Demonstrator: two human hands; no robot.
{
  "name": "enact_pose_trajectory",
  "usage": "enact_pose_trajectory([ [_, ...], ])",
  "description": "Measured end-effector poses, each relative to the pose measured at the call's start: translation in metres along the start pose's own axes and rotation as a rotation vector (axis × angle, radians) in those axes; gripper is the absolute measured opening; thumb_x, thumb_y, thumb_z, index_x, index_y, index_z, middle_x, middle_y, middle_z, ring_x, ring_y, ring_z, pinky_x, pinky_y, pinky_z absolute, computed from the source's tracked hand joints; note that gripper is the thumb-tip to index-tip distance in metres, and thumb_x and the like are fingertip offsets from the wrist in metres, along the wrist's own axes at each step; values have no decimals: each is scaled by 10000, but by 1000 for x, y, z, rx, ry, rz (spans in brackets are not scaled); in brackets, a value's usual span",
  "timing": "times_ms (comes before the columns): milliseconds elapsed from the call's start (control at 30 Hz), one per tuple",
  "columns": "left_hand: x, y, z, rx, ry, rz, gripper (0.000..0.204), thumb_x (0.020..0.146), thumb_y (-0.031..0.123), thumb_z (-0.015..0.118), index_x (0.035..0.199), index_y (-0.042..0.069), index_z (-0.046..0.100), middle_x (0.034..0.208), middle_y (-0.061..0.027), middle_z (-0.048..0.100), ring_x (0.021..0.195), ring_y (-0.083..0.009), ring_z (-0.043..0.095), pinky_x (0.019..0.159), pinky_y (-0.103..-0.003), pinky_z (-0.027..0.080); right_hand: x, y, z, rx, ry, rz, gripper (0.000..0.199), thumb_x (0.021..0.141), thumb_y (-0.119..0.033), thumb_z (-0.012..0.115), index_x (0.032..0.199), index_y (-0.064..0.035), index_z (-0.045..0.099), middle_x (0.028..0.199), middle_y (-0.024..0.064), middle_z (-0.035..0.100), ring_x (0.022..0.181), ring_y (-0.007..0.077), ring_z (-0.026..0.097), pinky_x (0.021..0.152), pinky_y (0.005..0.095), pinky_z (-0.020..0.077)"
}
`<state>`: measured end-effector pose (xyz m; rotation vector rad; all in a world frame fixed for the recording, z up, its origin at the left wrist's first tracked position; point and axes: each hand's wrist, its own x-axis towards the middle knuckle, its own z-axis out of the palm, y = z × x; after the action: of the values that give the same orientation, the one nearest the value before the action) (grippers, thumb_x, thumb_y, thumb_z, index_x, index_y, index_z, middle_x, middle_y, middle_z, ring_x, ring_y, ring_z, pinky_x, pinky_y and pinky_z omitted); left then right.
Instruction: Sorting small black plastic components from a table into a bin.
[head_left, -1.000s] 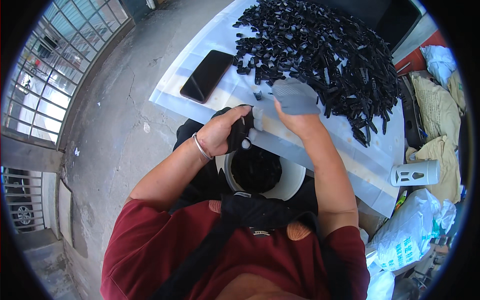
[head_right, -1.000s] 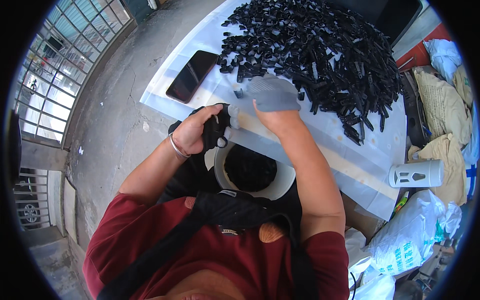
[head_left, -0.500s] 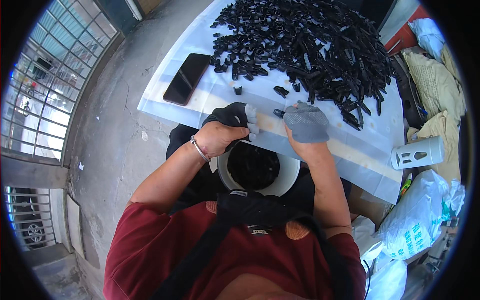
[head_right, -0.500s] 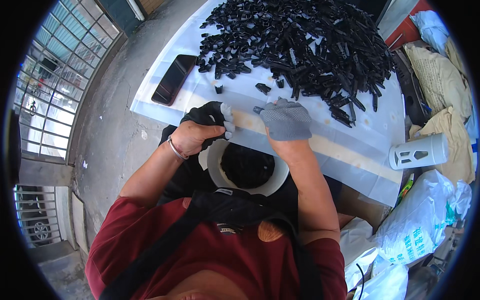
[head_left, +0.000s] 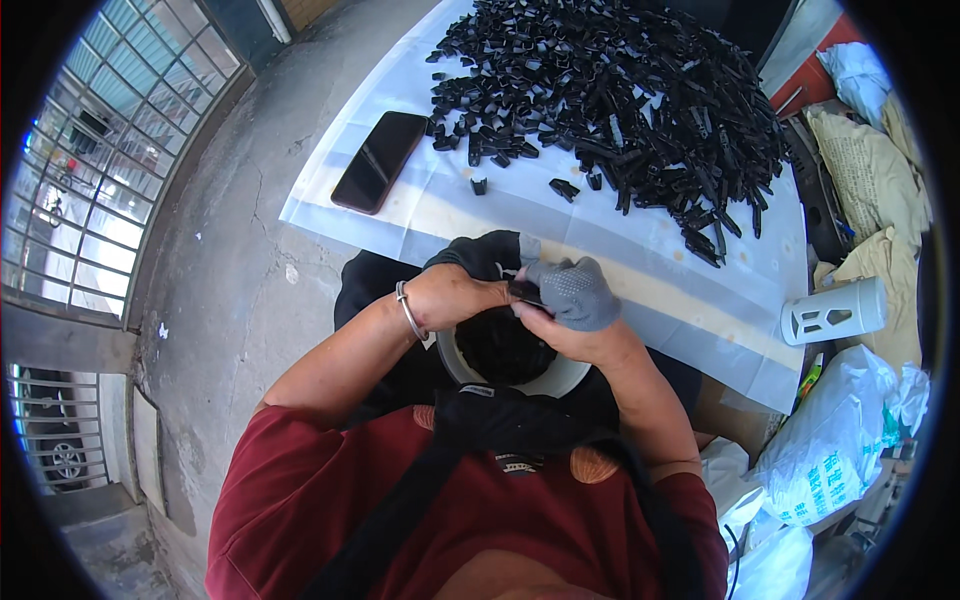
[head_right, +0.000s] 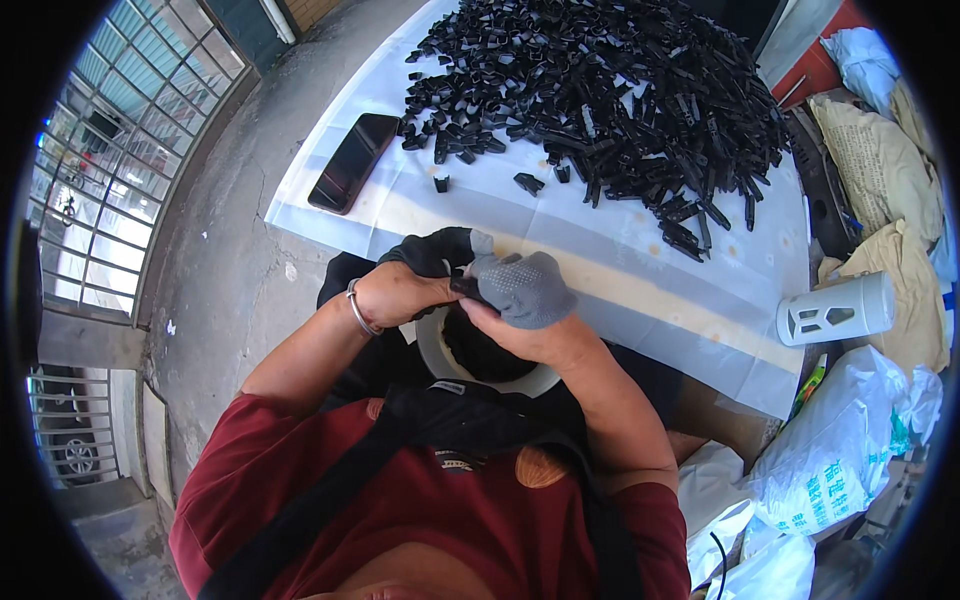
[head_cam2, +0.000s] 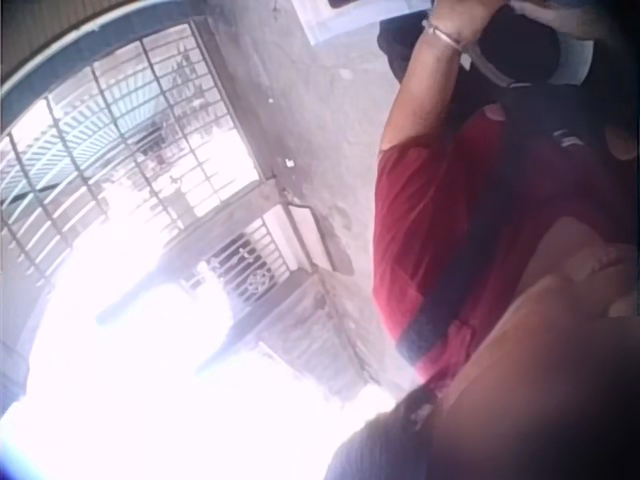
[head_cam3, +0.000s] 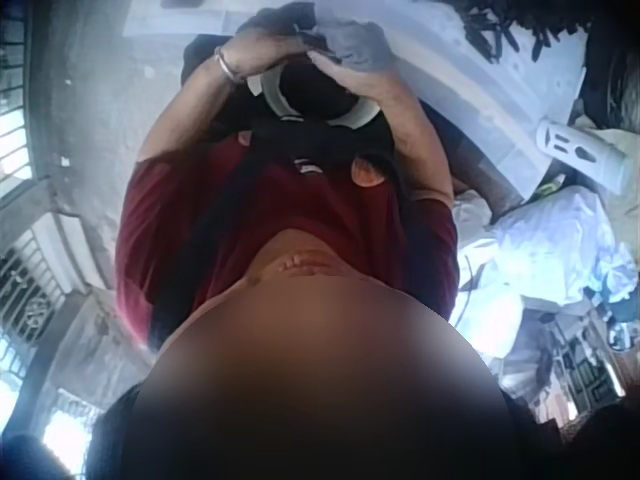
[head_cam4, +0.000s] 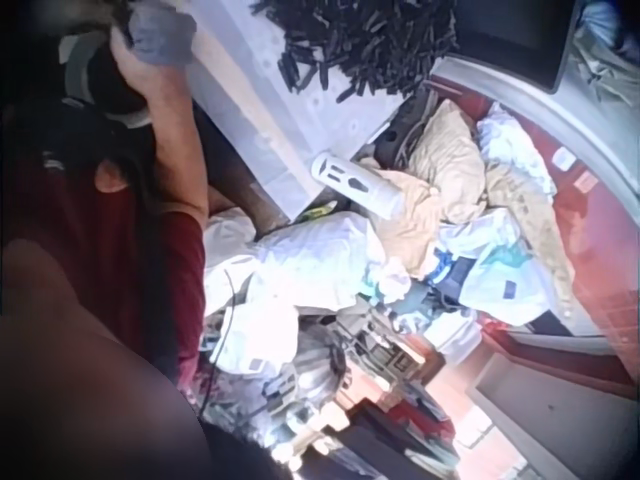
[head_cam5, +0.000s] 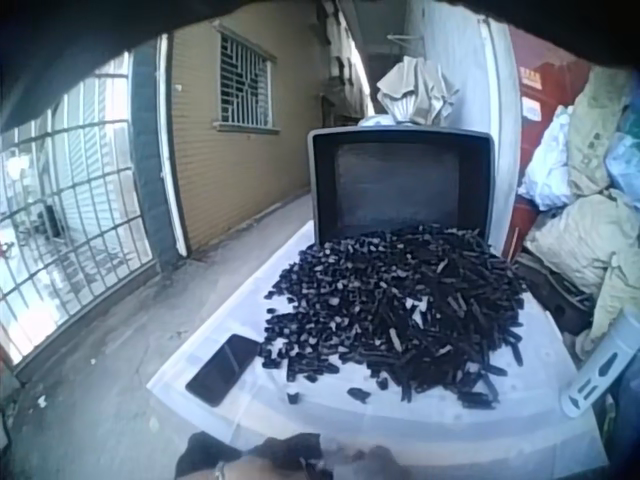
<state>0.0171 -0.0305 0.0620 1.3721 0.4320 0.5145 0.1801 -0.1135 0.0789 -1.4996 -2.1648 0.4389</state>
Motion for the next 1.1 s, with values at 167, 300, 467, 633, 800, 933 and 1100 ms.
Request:
enact_pose_trajectory([
  [167, -9, 2, -1, 254, 147, -100, 313, 905, 278, 469, 1006, 3, 580, 793, -49, 601, 700, -114, 525, 640, -251, 438, 3, 1, 16, 140, 334, -23, 303, 730, -174, 653, 980, -27, 564, 811, 119, 597, 714, 288, 556, 677, 354, 412],
  [300, -9, -4, 0, 381, 268, 64, 382, 923, 345, 412, 856, 8, 581, 603, -20, 545, 520, -110, 479, 490, -263, 404, 2, -4, 7, 67, 480, -24, 219, 779, -191, 599, 933, -36, 582, 768, 107, 595, 703, 282, 568, 664, 368, 431],
  [467, -6, 4, -5, 382, 219, 43, 416, 922, 363, 401, 785, 5, 561, 557, -18, 520, 453, -74, 481, 434, -238, 398, -8, 1, -6, -131, 282, -12, 224, 802, -254, 573, 907, -61, 613, 780, 95, 606, 705, 283, 566, 655, 377, 434],
  [633, -4, 11, 1, 512, 197, 83, 390, 929, 301, 381, 763, -9, 551, 585, -113, 551, 483, -235, 510, 490, -318, 423, -3, -5, -3, -357, 296, -105, 165, 770, -210, 613, 871, -81, 619, 818, 81, 608, 728, 270, 555, 687, 393, 416],
  [800, -3, 9, 10, 731, 196, 229, 340, 920, 234, 370, 775, -15, 550, 668, -204, 565, 637, -402, 523, 576, -402, 430, -3, -4, 15, -440, 230, -76, 161, 758, -229, 613, 828, -84, 619, 812, 83, 601, 741, 276, 560, 683, 412, 422],
  [933, -5, 15, -4, 775, 151, 249, 356, 905, 291, 406, 764, 3, 561, 739, -201, 583, 688, -379, 554, 601, -409, 444, 4, -14, -6, -63, 47, 34, 176, 742, -198, 598, 849, -62, 629, 892, 95, 611, 785, 297, 568, 718, 413, 431],
  [1100, 17, 15, -38, 1343, 547, 302, 291, 817, 329, 532, 812, 41, 574, 747, -159, 588, 677, -313, 585, 606, -387, 469, 38, 20, -20, -339, 126, 85, 211, 759, -177, 569, 946, -92, 618, 1034, 101, 587, 880, 305, 567, 766, 396, 447],
])
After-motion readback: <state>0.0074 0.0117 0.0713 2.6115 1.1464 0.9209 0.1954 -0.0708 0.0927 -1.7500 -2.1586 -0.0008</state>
